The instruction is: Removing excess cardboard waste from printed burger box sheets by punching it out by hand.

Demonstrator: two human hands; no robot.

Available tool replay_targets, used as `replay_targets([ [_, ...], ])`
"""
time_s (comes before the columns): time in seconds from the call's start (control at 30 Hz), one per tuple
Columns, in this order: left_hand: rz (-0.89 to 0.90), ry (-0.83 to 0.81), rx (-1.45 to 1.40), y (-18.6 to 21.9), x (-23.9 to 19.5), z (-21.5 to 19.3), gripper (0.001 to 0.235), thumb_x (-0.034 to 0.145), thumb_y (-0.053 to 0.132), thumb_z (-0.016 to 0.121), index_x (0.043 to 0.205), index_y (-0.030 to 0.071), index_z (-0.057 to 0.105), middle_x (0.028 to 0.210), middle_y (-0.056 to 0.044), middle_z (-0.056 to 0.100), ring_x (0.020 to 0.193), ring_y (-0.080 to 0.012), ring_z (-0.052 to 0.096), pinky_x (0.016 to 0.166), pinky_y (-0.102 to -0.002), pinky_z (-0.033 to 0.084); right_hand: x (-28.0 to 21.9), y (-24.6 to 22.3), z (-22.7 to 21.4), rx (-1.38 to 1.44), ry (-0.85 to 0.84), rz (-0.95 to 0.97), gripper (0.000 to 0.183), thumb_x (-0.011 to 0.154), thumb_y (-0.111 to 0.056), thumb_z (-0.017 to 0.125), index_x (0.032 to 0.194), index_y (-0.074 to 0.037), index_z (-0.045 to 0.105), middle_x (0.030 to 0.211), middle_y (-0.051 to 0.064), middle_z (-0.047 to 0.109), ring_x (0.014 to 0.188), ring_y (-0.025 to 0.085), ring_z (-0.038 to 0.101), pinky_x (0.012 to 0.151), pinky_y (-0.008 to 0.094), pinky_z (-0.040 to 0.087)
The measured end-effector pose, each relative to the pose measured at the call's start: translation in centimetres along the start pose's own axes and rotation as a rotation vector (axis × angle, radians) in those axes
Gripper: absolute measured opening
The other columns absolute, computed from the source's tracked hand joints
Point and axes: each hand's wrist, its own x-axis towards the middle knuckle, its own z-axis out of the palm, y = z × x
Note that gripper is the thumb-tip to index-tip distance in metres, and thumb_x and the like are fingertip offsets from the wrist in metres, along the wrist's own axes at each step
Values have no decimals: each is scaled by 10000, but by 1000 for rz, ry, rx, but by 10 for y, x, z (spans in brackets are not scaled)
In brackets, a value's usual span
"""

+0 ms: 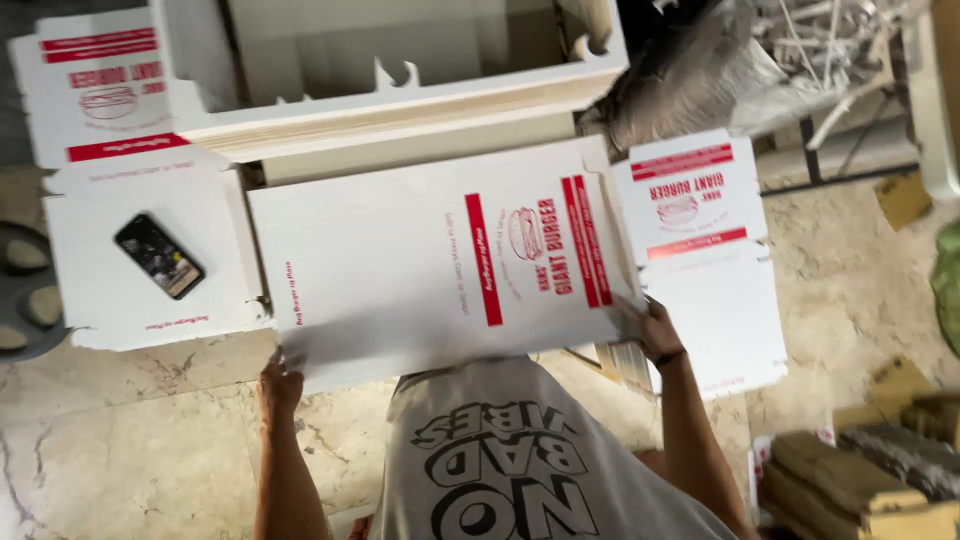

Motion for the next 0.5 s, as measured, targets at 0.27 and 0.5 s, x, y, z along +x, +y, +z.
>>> replay_targets([
  [0.27,38,-178,-164,2,-16,-28,799,778,-87,449,1571,-48,361,1448,-187,602,1104,-470,666,690,-432,651,20,48,-11,37,66,-102,698,901,-269,837,1459,-26,496,1200,277,607,854,452,655,590,534,626],
  [0.5,-138,-201,-35,-11,9,-76,583,867,221,714,1427,104,598,1193,-147,745,816,-335,752,606,-376,659,-41,100,21,23,155,106,522,871,-179,747,1327,23,593,1231,165,654,1064,373,620,746,623,587],
])
